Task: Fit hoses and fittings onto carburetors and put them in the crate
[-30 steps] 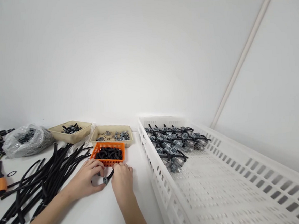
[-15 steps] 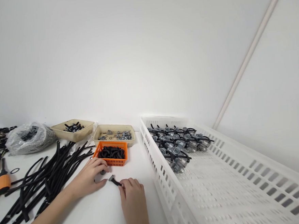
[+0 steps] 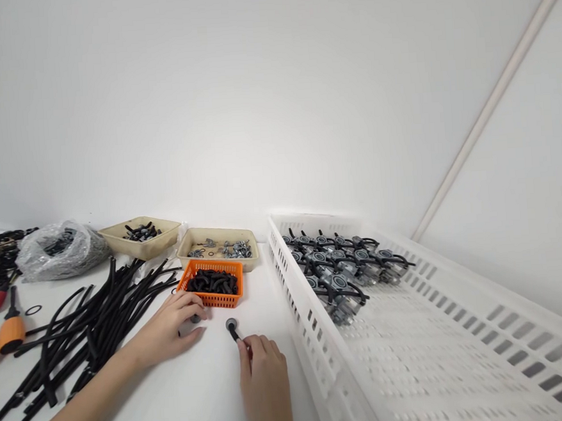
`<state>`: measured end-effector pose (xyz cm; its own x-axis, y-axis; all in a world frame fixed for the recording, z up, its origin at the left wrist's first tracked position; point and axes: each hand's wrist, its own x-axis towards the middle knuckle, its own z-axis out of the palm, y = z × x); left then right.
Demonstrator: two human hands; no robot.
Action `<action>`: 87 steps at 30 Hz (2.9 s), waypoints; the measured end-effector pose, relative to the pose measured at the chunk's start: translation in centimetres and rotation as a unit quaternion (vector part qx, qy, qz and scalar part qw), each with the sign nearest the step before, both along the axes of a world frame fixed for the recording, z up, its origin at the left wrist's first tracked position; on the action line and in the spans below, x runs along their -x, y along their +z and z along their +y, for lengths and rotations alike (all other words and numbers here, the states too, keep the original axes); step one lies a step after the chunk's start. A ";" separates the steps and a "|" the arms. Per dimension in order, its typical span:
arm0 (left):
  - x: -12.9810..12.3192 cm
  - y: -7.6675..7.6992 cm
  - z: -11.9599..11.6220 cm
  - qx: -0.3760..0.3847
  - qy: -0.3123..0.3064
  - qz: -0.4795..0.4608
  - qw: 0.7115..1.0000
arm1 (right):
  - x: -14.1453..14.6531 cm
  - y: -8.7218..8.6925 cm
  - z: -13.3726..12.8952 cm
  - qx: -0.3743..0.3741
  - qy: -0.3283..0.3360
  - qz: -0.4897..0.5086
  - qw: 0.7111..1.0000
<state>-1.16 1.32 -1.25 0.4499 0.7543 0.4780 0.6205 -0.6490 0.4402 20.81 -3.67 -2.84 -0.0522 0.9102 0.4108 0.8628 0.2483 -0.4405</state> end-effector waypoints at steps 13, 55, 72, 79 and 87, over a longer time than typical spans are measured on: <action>0.1 -0.3 0.3 -0.010 -0.004 0.000 1.000 | 0.0 -0.3 0.0 -0.028 0.011 0.000 1.000; 0.0 -0.3 0.1 -0.008 -0.012 0.001 1.000 | 0.4 0.2 -0.1 -0.172 0.093 0.051 0.979; 0.1 -0.4 0.4 -0.036 -0.011 -0.001 0.999 | 0.3 0.5 -0.1 -0.199 0.062 0.071 0.976; 0.0 -0.2 0.2 -0.031 -0.009 0.001 0.999 | 0.2 0.5 -0.2 -0.208 0.073 0.049 0.974; 0.1 -0.2 0.3 -0.032 -0.004 0.001 0.999 | 0.1 0.3 -0.2 -0.197 0.072 0.054 0.976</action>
<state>-1.25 1.58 -1.50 0.4561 0.7190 0.5244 0.6158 -0.6804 0.3972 20.67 -3.88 -2.58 -0.1044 0.6668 0.7379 0.7607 0.5315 -0.3727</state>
